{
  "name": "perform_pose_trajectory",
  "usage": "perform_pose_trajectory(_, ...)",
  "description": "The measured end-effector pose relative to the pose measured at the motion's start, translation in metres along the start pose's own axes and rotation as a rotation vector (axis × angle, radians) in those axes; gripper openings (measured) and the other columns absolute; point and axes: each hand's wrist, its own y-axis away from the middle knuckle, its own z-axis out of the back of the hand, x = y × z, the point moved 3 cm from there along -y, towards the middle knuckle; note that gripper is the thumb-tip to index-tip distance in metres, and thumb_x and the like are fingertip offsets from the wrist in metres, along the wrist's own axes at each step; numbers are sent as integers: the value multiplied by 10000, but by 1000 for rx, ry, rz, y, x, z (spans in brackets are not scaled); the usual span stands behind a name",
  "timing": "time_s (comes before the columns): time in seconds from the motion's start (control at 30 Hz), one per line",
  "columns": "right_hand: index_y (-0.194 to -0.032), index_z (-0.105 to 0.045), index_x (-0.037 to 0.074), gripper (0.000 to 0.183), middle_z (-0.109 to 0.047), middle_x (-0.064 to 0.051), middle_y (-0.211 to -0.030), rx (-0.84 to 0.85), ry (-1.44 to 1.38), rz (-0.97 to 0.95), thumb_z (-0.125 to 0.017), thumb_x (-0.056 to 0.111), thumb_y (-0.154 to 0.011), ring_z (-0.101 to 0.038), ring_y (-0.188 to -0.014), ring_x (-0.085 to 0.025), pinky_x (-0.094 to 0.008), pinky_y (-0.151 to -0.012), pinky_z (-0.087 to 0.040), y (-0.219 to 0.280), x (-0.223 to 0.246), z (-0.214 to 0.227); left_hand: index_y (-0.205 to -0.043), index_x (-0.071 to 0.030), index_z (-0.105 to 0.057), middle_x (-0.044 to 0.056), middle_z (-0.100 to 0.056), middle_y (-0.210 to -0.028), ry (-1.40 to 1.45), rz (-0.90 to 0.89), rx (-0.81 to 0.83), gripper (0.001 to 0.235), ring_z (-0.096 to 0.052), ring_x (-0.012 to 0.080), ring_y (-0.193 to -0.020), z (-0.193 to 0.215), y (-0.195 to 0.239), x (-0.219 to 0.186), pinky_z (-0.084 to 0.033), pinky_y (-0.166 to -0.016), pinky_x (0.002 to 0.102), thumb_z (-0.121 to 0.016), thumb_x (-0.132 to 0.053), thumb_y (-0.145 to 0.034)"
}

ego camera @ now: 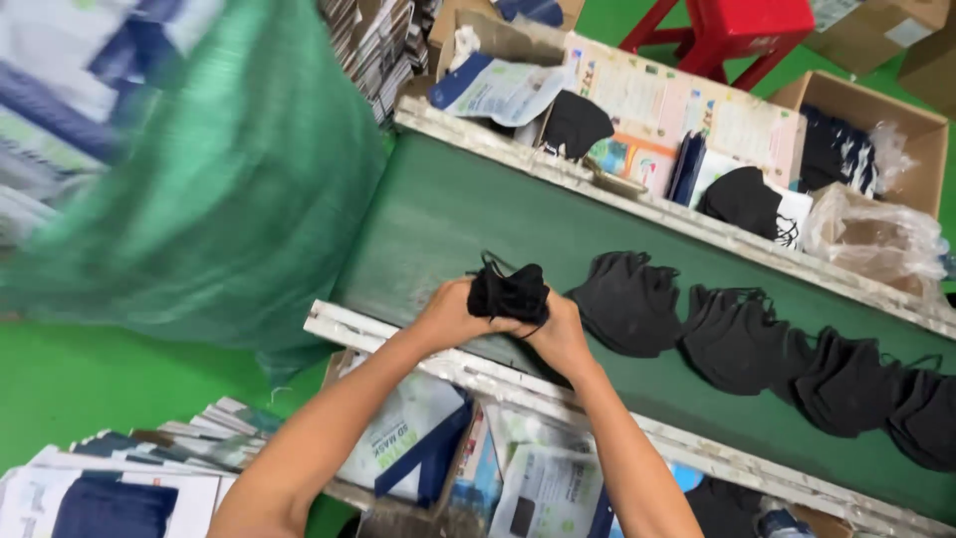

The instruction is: Packing black face masks into individual branded pouches next to a conveyor belt.

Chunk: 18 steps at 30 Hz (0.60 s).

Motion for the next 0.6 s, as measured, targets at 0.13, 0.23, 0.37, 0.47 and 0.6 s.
perform_pose_trajectory(0.13, -1131, -690, 19, 523, -763, -59, -1009, 118, -561, -197, -892, 92, -655, -684, -931, -146, -333, -867, -574, 18, -7, 19, -1221, -37, -701, 48, -761, -1096, 542, 30, 215, 632, -670, 154, -995, 26, 7, -23, -557, -913, 349, -885, -379, -723)
perform_pose_trajectory(0.23, -1147, -687, -7, 531, -746, -35, -1057, 144, -798, -202, -868, 24, -649, -687, -946, -119, -316, -879, -572, 27, 0, 16, -1246, -10, -699, 11, -758, -1148, 647, 92, 443, 591, -665, 100, -1060, 30, 13, -14, -542, -966, 305, -812, -415, -831)
perform_pose_trajectory(0.37, -1095, -697, 4, 445, -741, -81, -1038, 35, -318, 9, -888, 42, -694, -671, -950, -209, -339, -868, -555, 15, 19, -5, -1135, -44, -701, 97, -752, -1070, 33, -121, 228, 569, -655, 264, -1028, 37, 4, -3, -515, -928, 385, -942, -245, -660)
perform_pose_trajectory(0.47, -1073, -675, 28, 428, -696, -133, -1055, -43, -7, 275, -867, 42, -690, -638, -985, -318, -362, -881, -506, 7, 5, -31, -1093, -62, -671, 136, -728, -1132, -283, -366, -39, 533, -647, 396, -1020, 38, 11, 14, -492, -899, 450, -912, -180, -632)
perform_pose_trajectory(0.6, -1097, -648, 56, 426, -682, -128, -1039, 10, -103, 268, -776, 45, -691, -659, -958, -310, -319, -885, -501, 22, 27, -36, -1235, -116, -661, 113, -714, -1186, -211, -168, 54, 489, -682, 356, -1125, 28, 40, 42, -555, -952, 406, -820, -104, -773)
